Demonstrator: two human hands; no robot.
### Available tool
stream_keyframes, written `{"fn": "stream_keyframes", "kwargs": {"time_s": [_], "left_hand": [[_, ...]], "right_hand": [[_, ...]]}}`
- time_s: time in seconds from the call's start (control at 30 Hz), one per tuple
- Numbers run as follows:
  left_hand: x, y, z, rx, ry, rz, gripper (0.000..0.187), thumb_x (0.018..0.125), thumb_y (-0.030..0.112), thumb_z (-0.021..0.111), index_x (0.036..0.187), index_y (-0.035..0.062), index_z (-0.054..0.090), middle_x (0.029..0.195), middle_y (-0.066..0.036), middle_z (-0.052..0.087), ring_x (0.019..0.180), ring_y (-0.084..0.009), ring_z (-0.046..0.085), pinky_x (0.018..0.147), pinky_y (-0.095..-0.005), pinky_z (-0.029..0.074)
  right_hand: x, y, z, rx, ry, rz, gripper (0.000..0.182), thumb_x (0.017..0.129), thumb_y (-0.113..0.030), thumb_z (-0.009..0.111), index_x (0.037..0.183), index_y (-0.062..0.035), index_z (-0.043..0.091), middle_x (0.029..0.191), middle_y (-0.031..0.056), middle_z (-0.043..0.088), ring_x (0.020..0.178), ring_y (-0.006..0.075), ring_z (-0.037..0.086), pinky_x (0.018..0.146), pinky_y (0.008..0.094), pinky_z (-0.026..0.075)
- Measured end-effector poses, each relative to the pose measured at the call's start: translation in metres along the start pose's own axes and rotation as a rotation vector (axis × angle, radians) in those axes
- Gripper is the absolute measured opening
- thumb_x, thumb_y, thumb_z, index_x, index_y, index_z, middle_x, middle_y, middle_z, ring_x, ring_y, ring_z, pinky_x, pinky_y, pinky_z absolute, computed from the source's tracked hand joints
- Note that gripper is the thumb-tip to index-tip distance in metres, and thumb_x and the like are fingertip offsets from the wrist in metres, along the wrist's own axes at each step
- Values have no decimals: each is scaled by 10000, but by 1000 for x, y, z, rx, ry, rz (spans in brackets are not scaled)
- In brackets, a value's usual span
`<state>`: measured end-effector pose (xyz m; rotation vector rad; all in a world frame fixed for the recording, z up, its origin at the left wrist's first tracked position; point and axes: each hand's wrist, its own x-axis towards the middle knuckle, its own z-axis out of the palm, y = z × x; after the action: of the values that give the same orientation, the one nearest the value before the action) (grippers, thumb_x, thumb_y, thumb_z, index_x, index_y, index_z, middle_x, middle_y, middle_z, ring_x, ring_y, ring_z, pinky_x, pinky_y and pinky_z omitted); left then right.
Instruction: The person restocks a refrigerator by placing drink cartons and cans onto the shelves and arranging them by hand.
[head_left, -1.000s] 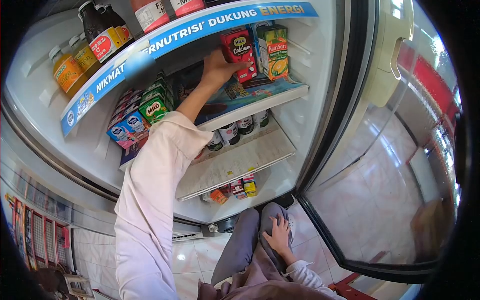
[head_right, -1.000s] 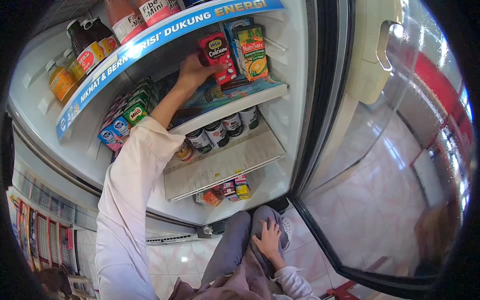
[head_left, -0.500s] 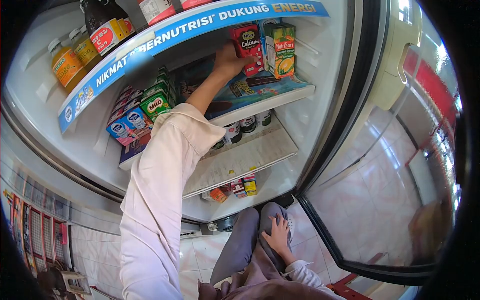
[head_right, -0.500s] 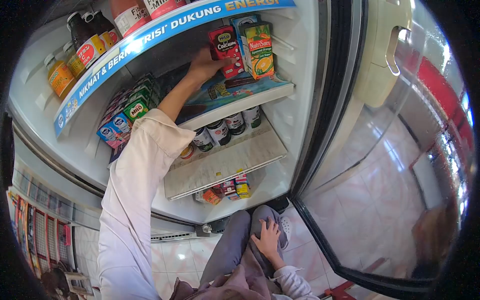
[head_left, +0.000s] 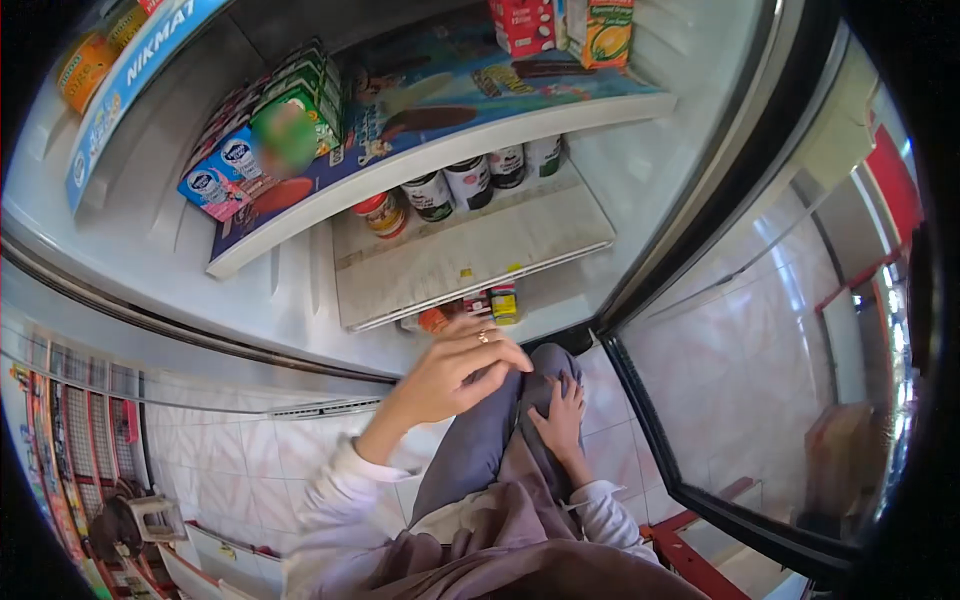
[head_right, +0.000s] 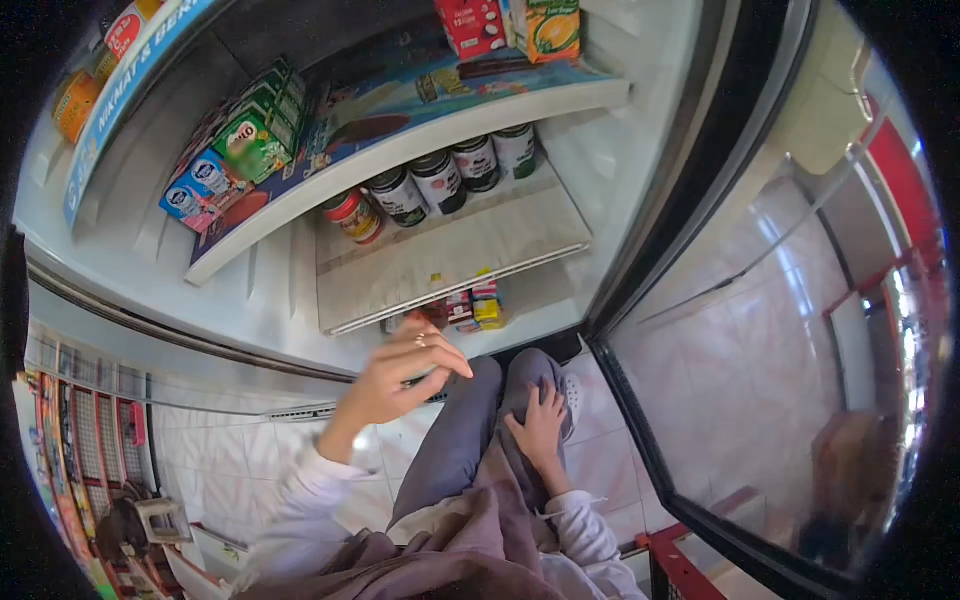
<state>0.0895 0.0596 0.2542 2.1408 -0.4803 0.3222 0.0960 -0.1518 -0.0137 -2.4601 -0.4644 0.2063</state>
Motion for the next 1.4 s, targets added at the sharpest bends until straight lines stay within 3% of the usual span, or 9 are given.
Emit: {"fn": "stream_keyframes", "kwargs": {"time_s": [0.17,0.27,0.43,0.67,0.9,1.07,1.17,1.23,1.4], "left_hand": [[-116,-157,70,118,187,-587,157,805,-35,605,937,35,656,982,-111,640,971,-303,601,892,-404,471],[-138,-225,82,474,237,-510,218,820,25,636,1036,42,655,1107,-118,645,1061,-321,593,953,-429,455],[-64,-255,50,544,87,-808,416,829,200,704,1218,95,599,1180,-173,624,1119,-386,564,974,-474,443],[-81,-312,60,558,17,-701,445,824,255,718,1225,95,609,1191,-181,628,1090,-379,584,948,-461,460],[-99,-329,69,547,175,-663,440,803,248,747,1192,84,624,1172,-185,633,1077,-372,590,936,-452,462],[-131,-303,65,503,334,-726,437,774,216,784,1159,72,635,1155,-190,634,1092,-367,582,936,-445,453],[-138,-216,61,790,514,-372,494,752,124,795,1213,74,623,1179,-147,580,1068,-368,554,883,-448,469],[-160,-174,65,640,576,-492,492,671,89,847,1111,47,631,1056,-147,626,1059,-364,541,927,-442,444],[-173,-70,41,486,516,-525,514,641,69,861,1109,58,649,1014,-119,586,915,-269,599,773,-368,503]], "right_hand": [[3,-8,1,-11,-50,15,754,672,-275,780,1346,-141,470,1446,160,357,1284,404,355,1050,540,312],[6,-8,3,-15,-72,26,753,675,-285,783,1346,-145,470,1451,158,351,1285,400,354,1050,539,310],[9,-7,4,-17,-65,43,737,679,-297,780,1336,-148,479,1448,153,352,1278,396,360,1047,535,309],[11,-7,3,-28,-55,32,733,673,-313,779,1328,-154,490,1434,146,364,1269,388,365,1031,526,315],[11,-6,2,-11,-61,24,746,671,-309,784,1335,-155,482,1435,146,359,1269,390,361,1027,528,315],[9,-6,2,-15,-59,34,740,678,-306,784,1335,-157,481,1434,146,360,1271,390,360,1028,529,314],[10,-8,1,-4,-58,39,730,683,-302,785,1331,-155,482,1431,148,365,1274,389,359,1029,530,315],[10,-9,0,-4,-60,42,726,685,-299,786,1328,-153,484,1429,149,369,1277,388,358,1030,531,316],[7,-7,4,6,-36,16,725,684,-296,788,1325,-146,485,1425,152,373,1281,389,355,1034,537,314]]}}
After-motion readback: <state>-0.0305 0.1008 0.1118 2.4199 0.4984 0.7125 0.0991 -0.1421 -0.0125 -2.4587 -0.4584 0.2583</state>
